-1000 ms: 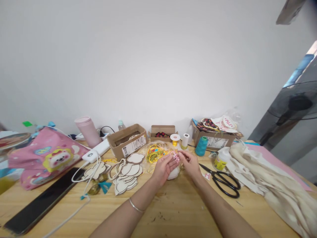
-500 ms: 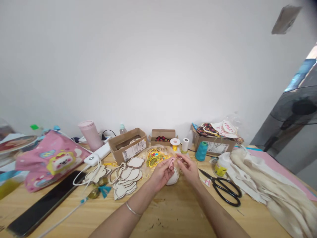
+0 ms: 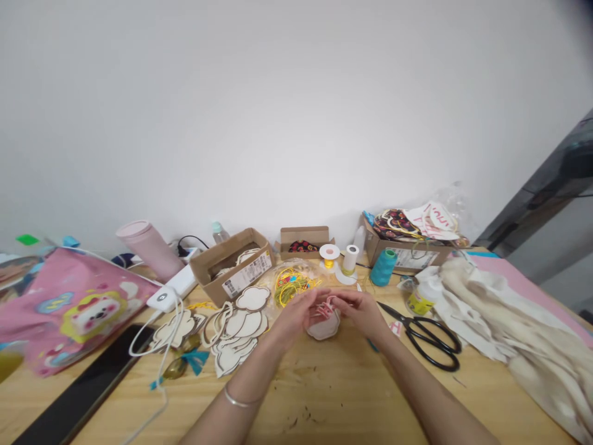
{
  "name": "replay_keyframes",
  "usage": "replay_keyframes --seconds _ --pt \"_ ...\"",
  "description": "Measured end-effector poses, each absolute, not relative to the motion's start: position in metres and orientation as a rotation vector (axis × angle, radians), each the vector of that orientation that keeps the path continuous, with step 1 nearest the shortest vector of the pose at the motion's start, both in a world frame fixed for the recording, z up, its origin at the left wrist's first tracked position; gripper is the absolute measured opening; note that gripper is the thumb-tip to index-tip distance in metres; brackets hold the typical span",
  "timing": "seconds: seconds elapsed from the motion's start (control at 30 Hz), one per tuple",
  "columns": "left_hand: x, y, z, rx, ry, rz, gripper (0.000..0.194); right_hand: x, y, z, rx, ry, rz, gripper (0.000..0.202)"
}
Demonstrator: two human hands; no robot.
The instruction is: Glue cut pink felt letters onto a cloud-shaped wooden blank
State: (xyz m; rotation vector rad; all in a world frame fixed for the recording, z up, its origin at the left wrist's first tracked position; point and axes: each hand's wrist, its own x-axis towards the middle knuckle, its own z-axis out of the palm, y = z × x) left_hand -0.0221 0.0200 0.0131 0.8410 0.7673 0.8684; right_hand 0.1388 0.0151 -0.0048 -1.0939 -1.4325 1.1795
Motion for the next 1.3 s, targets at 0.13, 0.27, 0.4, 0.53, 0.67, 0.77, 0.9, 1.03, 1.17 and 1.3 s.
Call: replay_keyframes --seconds 0.13,0.27,0.4,0.53,0.67,0.77,0.9,1.03,1.17,1.3 --pt "-0.025 0.03 0.008 1.26 0.907 0.838 0.03 0.142 0.019 -0.01 -1.073 -1.592 1.106 0.022" --pt "-0.023 0.034 0.004 1.352 0.999 0.831 0.029 0.139 0.017 -0.013 -1.113 -1.492 1.175 0.027" --pt "-0.021 0.029 -0.001 1.044 1.029 0.924 0.025 0.135 0.015 -0.018 -1.146 -1.41 1.204 0.039" --pt "-0.025 0.018 -0.009 0.771 1.049 1.022 0.033 0.133 0.016 -0.029 -1.165 -1.359 1.209 0.039" --pt "-0.03 0.006 -0.011 0.741 1.107 1.0 0.035 0.131 0.019 -0.034 -1.219 -1.534 1.033 0.032" --pt "-0.034 0.001 -0.008 0.789 1.178 0.939 0.034 0.126 0.021 -0.031 -1.28 -1.782 0.825 0.029" --pt "-0.046 0.0 -0.003 1.035 1.315 0.866 0.028 0.123 0.025 -0.033 -1.34 -2.09 0.609 0.03" --pt "-0.065 0.003 -0.009 1.506 1.427 0.98 0.013 0.137 0.028 -0.035 -1.361 -2.059 0.377 0.029" --pt "-0.068 0.008 -0.025 2.025 1.255 0.888 0.022 0.155 0.025 -0.021 -1.421 -2.041 0.175 0.023" --pt "-0.054 0.009 -0.034 2.468 1.071 0.636 0.02 0.159 0.023 -0.012 -1.369 -2.271 0.063 0.015"
